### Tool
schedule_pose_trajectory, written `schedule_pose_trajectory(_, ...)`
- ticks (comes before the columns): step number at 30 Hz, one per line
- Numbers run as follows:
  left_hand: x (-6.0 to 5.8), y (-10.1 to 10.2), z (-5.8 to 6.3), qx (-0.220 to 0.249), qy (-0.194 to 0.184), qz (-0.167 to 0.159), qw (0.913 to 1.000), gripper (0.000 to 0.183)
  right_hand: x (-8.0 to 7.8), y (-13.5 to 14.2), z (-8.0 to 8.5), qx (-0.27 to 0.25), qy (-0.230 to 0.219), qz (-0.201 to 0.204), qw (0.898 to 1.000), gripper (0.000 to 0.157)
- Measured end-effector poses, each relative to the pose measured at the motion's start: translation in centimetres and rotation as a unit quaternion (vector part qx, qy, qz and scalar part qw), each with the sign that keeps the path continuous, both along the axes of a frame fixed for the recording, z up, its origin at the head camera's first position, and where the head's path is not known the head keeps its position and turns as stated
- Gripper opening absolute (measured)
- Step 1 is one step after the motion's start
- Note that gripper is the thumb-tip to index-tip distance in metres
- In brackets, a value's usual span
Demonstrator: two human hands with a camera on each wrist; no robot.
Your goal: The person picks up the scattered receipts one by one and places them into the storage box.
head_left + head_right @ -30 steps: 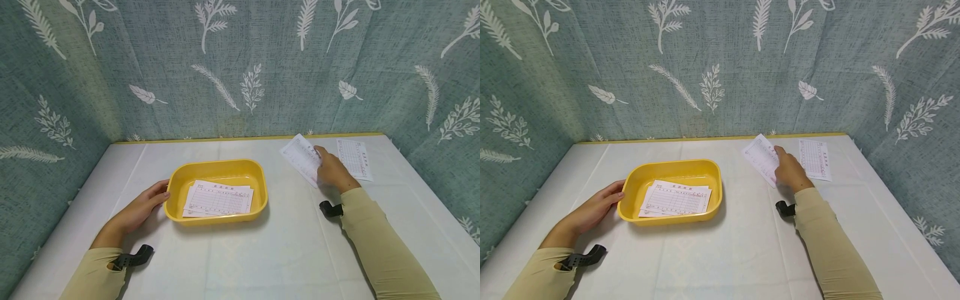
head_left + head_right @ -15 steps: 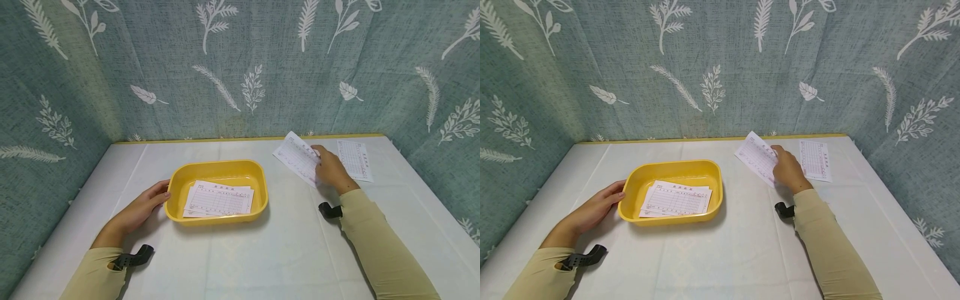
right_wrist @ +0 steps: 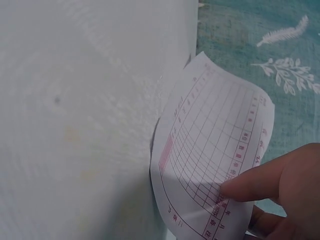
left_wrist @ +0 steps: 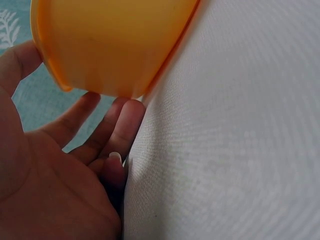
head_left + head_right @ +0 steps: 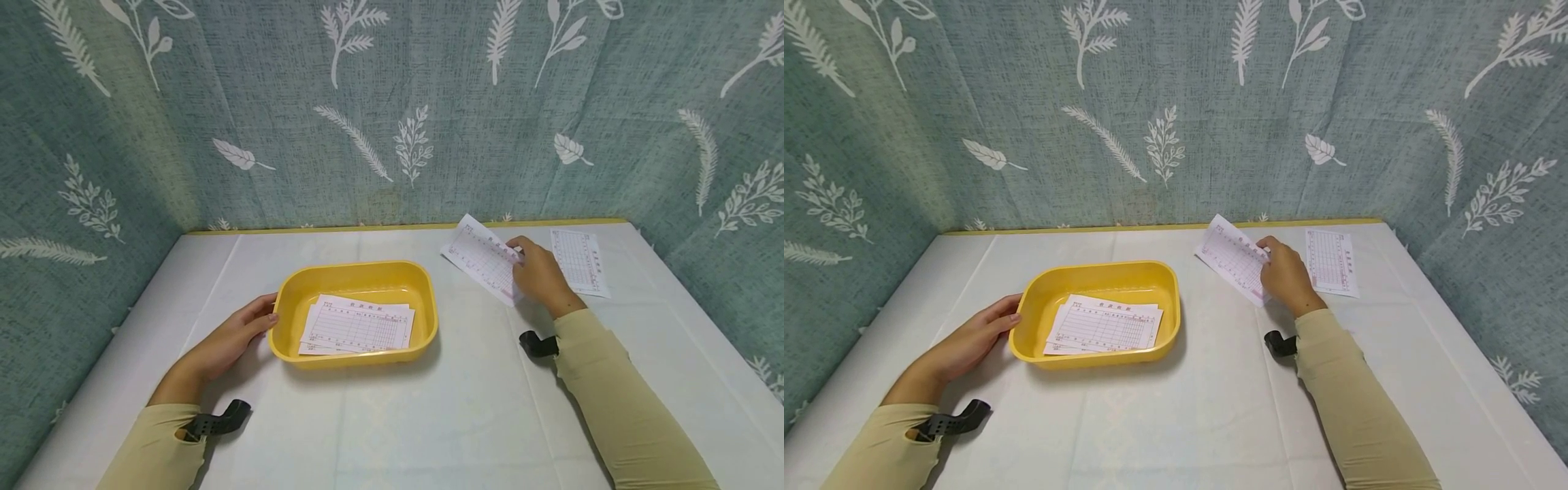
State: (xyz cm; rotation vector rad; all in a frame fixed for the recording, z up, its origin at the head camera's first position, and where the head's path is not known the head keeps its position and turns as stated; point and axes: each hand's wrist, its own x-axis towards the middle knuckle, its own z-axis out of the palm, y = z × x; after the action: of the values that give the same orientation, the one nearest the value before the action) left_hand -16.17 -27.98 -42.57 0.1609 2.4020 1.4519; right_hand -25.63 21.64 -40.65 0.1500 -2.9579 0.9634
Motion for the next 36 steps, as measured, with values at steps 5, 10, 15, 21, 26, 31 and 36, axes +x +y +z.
schedule_pose_trajectory(5, 0.0, 0.0, 0.0, 0.002, -0.002, 0.002, 1.0, 0.056, 0.0, -0.1, 0.0, -0.001, -0.004, 0.0, 1.0, 0.041)
schedule_pose_trajectory(10, 0.0, 0.1, -0.1, 0.003, 0.0, -0.002, 1.0, 0.056, 0.0, -0.3, 0.0, 0.001, -0.007, -0.003, 1.0, 0.039)
schedule_pose_trajectory(15, 0.0, 0.1, 0.0, 0.004, 0.0, -0.001, 1.0, 0.056, 0.0, -0.6, 0.1, 0.007, 0.0, -0.009, 1.0, 0.039)
schedule_pose_trajectory(21, 0.1, 0.3, 0.2, 0.002, -0.002, 0.001, 1.0, 0.056, 0.2, -0.9, 0.4, 0.006, 0.017, -0.005, 1.0, 0.04)
schedule_pose_trajectory(26, 0.1, 0.3, 0.2, 0.002, -0.002, -0.001, 1.0, 0.056, 0.4, -1.0, 0.5, -0.008, 0.038, 0.009, 0.999, 0.041)
schedule_pose_trajectory(31, 0.1, 0.2, 0.2, -0.004, 0.003, -0.001, 1.0, 0.056, 0.4, -1.3, 0.5, -0.036, 0.049, 0.017, 0.998, 0.041)
schedule_pose_trajectory(36, 0.0, 0.1, 0.2, -0.016, 0.005, -0.002, 0.9999, 0.056, 0.5, -1.7, 0.7, -0.044, 0.057, 0.015, 0.997, 0.041)
